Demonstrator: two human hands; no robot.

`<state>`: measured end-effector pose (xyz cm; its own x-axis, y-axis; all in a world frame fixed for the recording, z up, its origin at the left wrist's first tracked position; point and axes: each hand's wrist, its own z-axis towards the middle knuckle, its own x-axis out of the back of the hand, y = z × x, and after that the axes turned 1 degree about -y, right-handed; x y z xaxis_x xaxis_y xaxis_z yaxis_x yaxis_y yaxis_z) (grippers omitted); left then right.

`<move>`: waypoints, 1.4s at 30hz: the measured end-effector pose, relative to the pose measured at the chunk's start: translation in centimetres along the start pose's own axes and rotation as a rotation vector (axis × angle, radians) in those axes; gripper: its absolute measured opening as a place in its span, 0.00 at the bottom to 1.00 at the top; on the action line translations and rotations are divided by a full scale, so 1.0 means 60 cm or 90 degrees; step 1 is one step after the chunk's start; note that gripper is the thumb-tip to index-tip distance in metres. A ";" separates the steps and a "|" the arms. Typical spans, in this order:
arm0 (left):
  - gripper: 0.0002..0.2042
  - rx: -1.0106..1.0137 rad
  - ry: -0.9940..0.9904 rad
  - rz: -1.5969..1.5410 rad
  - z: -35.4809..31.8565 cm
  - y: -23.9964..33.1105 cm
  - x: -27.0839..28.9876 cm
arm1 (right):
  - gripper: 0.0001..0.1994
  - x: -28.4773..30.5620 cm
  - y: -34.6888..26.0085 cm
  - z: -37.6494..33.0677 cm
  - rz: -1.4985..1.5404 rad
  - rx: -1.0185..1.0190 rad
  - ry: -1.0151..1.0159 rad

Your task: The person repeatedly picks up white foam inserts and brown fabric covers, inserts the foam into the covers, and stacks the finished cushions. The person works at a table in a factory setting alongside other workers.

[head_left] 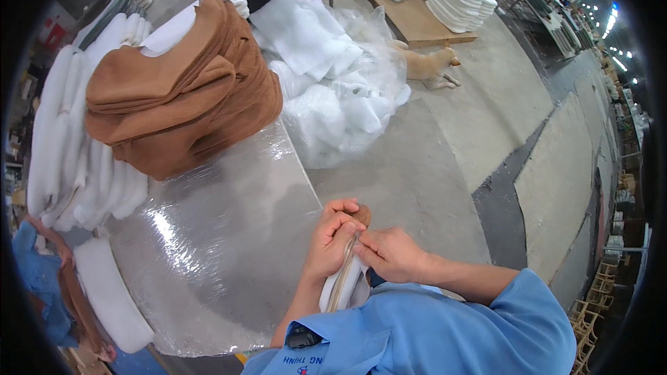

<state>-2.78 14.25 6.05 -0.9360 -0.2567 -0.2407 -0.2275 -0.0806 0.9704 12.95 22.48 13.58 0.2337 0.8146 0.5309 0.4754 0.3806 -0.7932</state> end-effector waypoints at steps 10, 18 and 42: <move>0.09 -0.065 -0.021 -0.091 -0.019 0.004 0.031 | 0.12 -0.016 -0.072 0.002 -0.092 -0.009 -0.029; 0.08 -0.094 0.010 -0.053 -0.028 0.008 0.037 | 0.15 0.005 0.012 -0.002 0.206 -0.130 -0.027; 0.13 0.155 0.335 0.166 -0.307 0.072 0.159 | 0.18 -0.004 0.062 0.053 0.450 -0.151 -0.111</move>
<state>-7.77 -6.32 7.63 -0.7261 -0.6819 0.0887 -0.1221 0.2548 0.9593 11.98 25.11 9.55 0.4217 0.8944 -0.1494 0.4374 -0.3449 -0.8305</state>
